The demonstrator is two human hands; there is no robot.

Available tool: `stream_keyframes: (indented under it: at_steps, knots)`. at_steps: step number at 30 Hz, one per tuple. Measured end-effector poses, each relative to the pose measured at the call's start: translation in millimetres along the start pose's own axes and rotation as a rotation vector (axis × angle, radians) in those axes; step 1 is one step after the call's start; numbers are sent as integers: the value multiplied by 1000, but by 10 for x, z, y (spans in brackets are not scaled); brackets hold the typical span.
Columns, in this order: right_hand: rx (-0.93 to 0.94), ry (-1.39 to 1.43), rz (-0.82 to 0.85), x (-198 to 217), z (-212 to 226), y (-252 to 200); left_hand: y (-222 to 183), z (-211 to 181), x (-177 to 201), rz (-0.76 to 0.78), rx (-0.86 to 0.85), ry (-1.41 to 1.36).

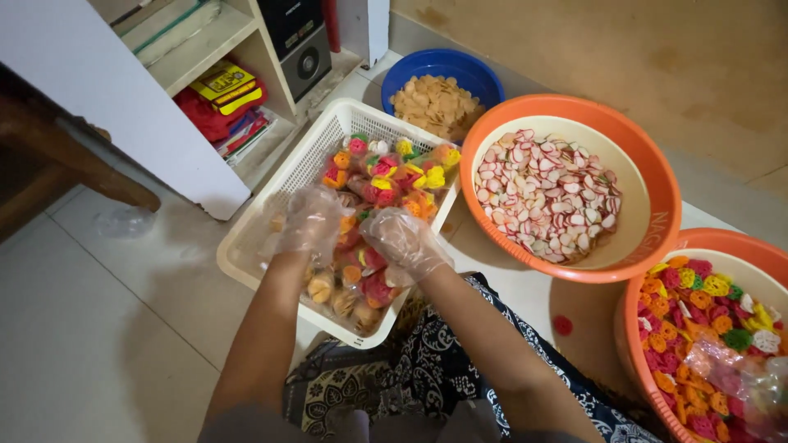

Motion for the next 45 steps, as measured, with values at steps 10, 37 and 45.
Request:
stream_keyframes:
  at_steps: [10,37,45]
  knots:
    - [-45,-767,207,-24,403,-34,319,399,591,302,189,-333]
    - [-719,-467,-535,3152,1422,-2870,982,-3387,3517,18,-86,-1086]
    - [-865,-823,-557,4487,201,-4501,311,-4104,4613,-114,-183,-1072]
Point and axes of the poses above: each hand's wrist, its own y-axis towards the middle knuckle, its own x-axis out of the back of the hand, z = x × y, the point moved 6 cm from there along y, towards the middle knuckle, and after that the axes turned 14 degrees about y, right-handed, at the moved point
